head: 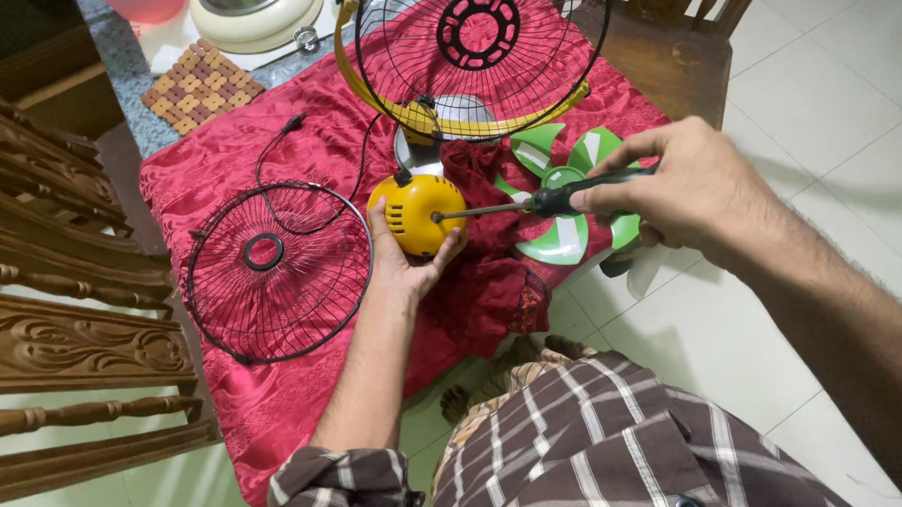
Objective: The person cleans a fan cage and motor housing with a red cloth, then uses a screwdriver to remove screws from the yellow motor casing. The person separates the motor from its yellow housing and wipes the exposed motor components.
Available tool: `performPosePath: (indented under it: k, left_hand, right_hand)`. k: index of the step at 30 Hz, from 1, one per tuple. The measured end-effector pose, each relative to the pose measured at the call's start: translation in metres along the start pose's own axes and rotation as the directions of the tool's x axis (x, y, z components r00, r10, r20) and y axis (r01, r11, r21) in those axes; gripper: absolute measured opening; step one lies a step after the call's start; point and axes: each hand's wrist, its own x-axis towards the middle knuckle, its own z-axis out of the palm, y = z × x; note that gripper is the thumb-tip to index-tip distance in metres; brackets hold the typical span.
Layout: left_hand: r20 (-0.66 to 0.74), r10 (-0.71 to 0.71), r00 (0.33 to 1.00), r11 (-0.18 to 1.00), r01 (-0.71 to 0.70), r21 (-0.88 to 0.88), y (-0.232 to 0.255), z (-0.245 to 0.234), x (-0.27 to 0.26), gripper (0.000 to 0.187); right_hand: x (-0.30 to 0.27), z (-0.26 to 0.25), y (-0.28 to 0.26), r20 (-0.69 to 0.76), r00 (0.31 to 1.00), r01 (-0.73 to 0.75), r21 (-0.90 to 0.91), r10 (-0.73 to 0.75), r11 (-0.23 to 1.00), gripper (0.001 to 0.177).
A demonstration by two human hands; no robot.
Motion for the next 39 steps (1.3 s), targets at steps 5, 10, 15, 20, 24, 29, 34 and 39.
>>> performPosePath:
  k: [5,10,15,20,24,29,34,39]
  left_hand:
    - [0.012,-0.065,0.998,0.995,0.066,-0.079,0.003,0.001,-0.001,0.095]
    - [0.095,-0.148,0.984,0.978,0.160,-0.136,0.024,0.015,0.001,0.101]
    - [-0.038,-0.079,0.996,0.997,0.078,-0.023,0.016,0.015,0.003,0.098]
    - [-0.151,-0.042,0.988,0.999,0.042,0.002,-0.002,0.018,0.008,0.097]
    - [-0.103,-0.046,0.994,0.999,0.043,-0.032,0.000,0.020,0.007,0.096]
    - [-0.037,-0.049,0.998,0.998,0.047,-0.042,0.004,0.021,0.002,0.092]
    - [-0.023,-0.052,0.998,0.997,0.051,-0.054,0.004,0.025,-0.005,0.090]
    - [-0.042,-0.023,0.999,0.995,0.019,-0.098,0.007,0.029,-0.010,0.094]
  right_hand:
    - [0.002,0.004,0.008,0.006,0.988,0.152,-0.010,-0.152,0.988,0.034]
    - [0.000,0.021,0.012,0.065,0.299,0.720,-0.670,-0.952,0.181,0.023]
    - [0.032,-0.008,0.007,0.235,0.092,0.705,-0.702,-0.968,-0.104,0.025]
    - [0.032,-0.016,-0.011,0.323,0.310,0.698,-0.716,-0.894,-0.017,0.046]
    - [0.014,-0.009,-0.023,0.109,0.549,0.738,-0.528,-0.829,0.419,0.040]
    - [0.013,-0.016,-0.027,-0.032,0.832,0.490,-0.423,-0.553,0.762,0.039]
    - [0.025,-0.025,-0.042,0.257,0.963,0.203,-0.522,-0.074,0.828,0.054]
    - [0.017,-0.019,-0.038,0.272,0.830,0.501,-0.747,-0.487,0.437,0.039]
